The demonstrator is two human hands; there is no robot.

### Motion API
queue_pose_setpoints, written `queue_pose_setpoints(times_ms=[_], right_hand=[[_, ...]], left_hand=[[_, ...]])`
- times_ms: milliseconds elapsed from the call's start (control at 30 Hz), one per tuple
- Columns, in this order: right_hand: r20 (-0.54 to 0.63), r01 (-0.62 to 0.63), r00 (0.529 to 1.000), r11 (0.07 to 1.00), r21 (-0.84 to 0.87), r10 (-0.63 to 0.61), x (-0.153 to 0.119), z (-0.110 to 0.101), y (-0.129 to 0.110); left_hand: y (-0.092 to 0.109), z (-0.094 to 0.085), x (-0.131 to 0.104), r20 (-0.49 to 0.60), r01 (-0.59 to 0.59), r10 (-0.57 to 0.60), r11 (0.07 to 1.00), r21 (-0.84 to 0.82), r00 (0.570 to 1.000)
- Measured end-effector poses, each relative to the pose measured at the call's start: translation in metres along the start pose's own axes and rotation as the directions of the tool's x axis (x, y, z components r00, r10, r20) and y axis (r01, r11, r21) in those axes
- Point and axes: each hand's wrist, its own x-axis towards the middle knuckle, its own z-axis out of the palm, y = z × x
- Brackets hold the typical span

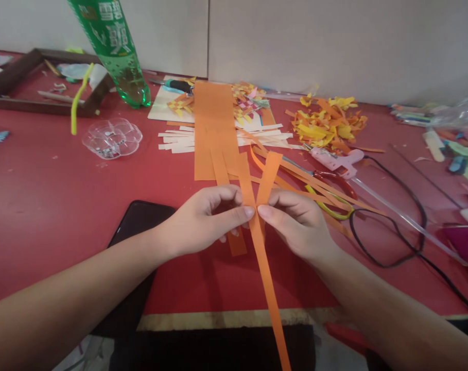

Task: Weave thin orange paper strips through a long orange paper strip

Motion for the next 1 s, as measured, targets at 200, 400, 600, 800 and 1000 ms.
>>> queue_pose_setpoints(times_ms=[200, 400, 600, 800, 1000], right_hand=[[-0.021, 0.030, 0.999, 0.999, -0.041, -0.031, 0.0005, 0.0010, -0.0010], [-0.079, 0.007, 0.997, 1.000, -0.014, -0.008, 0.0009, 0.0011, -0.0025], [-0.066, -0.011, 0.998, 0.998, 0.059, 0.015, 0.0003, 0.0011, -0.0007], [0.068, -0.064, 0.996, 0.973, 0.223, 0.050, -0.0017, -0.0009, 0.0064], [0.063, -0.061, 0.997, 0.985, 0.164, 0.051, -0.0008, 0.0012, 0.0017]], left_hand=[[0.0007, 0.0011, 0.0000, -0.001, 0.018, -0.018, 0.998, -0.067, 1.000], [0.0022, 0.0010, 0.0003, -0.041, 0.029, -0.033, 0.995, -0.090, 0.999], [0.0011, -0.0008, -0.0017, 0.108, 0.067, -0.062, 0.997, -0.041, 0.992], [0.0010, -0.0002, -0.0009, 0.069, 0.040, -0.041, 0.999, 0.009, 0.997], [-0.0007, -0.0015, -0.0015, 0.054, -0.007, 0.007, 1.000, -0.002, 0.999]])
